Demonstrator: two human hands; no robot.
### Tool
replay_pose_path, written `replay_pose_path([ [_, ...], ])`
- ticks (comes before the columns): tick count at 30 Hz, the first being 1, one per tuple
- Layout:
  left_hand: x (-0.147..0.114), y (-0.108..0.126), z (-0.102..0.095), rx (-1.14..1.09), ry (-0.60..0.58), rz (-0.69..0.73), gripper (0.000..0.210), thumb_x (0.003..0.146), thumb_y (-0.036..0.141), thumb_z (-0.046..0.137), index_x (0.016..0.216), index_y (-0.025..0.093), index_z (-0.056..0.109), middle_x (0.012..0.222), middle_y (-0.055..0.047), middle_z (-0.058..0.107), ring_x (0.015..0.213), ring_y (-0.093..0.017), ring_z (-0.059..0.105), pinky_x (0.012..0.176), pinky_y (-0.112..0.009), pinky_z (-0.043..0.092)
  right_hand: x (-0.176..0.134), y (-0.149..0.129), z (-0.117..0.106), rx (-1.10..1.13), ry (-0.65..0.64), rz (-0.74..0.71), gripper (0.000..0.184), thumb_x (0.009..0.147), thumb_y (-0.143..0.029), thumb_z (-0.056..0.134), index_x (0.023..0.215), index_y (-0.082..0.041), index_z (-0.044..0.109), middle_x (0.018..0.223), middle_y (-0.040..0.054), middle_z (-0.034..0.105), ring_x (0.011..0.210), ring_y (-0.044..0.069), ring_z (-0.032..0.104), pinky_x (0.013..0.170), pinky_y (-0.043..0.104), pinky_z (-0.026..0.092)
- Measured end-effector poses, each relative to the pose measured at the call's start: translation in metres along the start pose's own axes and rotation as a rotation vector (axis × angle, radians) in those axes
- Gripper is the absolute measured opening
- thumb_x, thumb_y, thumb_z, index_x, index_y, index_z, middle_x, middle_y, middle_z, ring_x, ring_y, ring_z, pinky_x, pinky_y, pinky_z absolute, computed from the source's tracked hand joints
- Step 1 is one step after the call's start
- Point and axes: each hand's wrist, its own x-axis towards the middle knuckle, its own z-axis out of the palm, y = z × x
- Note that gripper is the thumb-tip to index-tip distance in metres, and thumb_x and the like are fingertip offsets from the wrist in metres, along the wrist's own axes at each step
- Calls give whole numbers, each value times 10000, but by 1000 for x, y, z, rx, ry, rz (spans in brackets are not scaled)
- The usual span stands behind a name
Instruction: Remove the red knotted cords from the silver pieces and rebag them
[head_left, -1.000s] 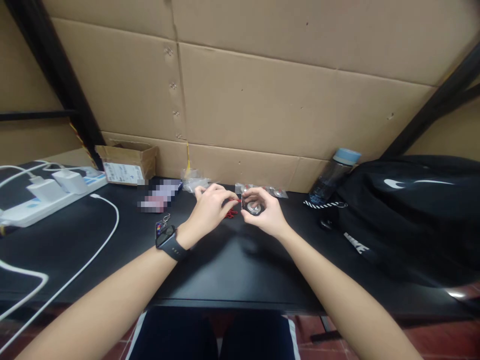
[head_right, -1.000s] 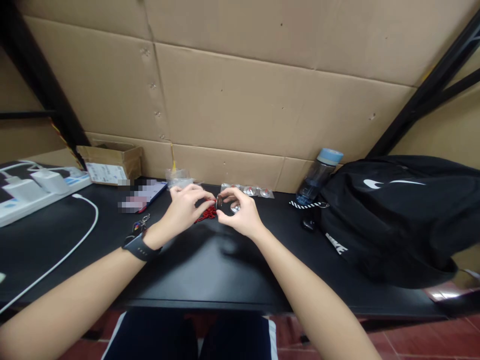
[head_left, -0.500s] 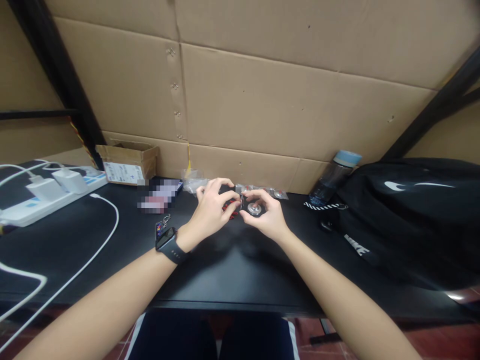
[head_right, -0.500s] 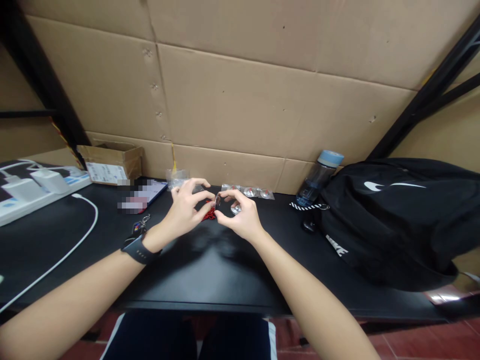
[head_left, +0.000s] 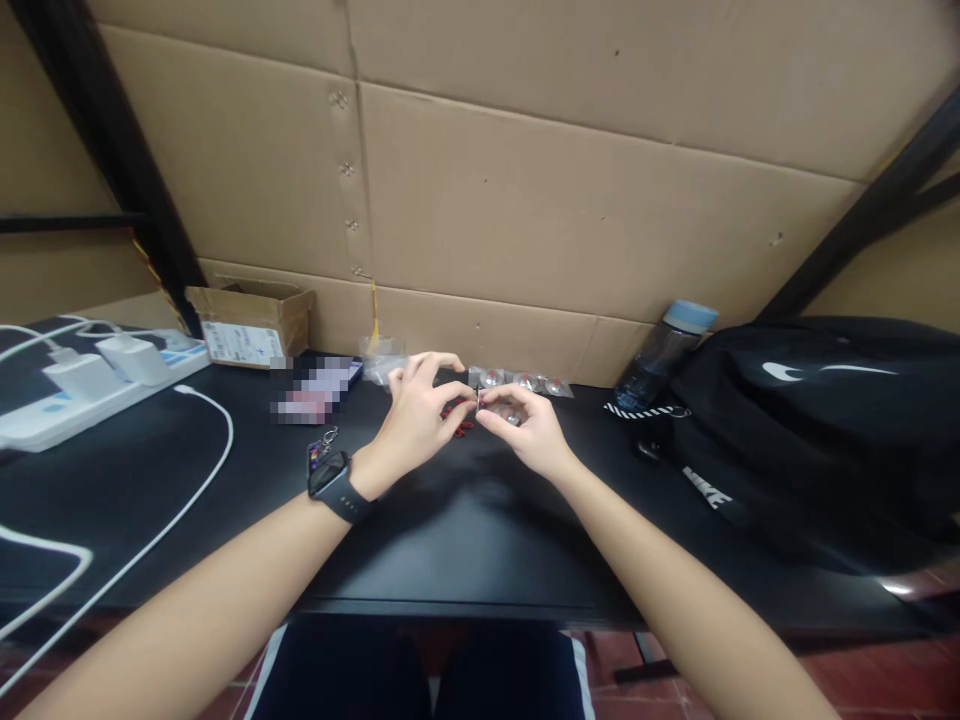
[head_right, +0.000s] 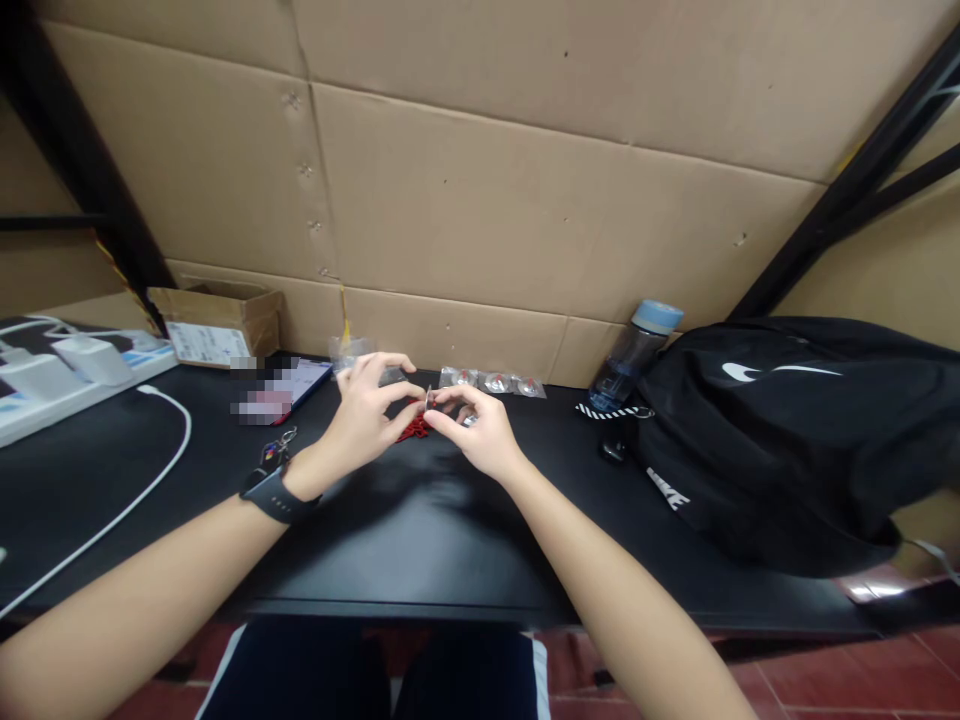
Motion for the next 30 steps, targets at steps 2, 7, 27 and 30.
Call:
replay_pose_path([
  [2,0,0,-1,-5,7,8,74,898,299,688,869,280,753,1244,-65,607,1223,-299,471,935,-478,323,1,4,1,112,-19,66,262,828,-440,744,953,-215,691,1016,54,732,876,196,675,751,325,535],
  [7,0,0,-1,-19,8,18,72,885,297,705,835,288,756,1233,-47,611,1229,-294,468,949,-471,309,3,10,0,167,-77,122,270,877,-470,682,933,-207,696,1090,69,699,847,179,642,693,305,515],
  [27,-2,-44,6,14,-414,-38,270,976,372,492,1133,303,701,1208,-70,641,1180,-288,500,965,-463,361,7,13,-31,-522,-255,-133,126,959,-265,575,889,-213,666,1278,104,573,1249,269,515,1079,497,388],
  [30,2,-66,1,70,-436,-93,244,950,299,499,1040,284,726,1182,-67,680,1162,-289,541,945,-433,362,6,11,-38,-547,-390,-98,116,936,-264,612,865,-212,687,1319,105,555,1270,281,507,1069,502,404],
])
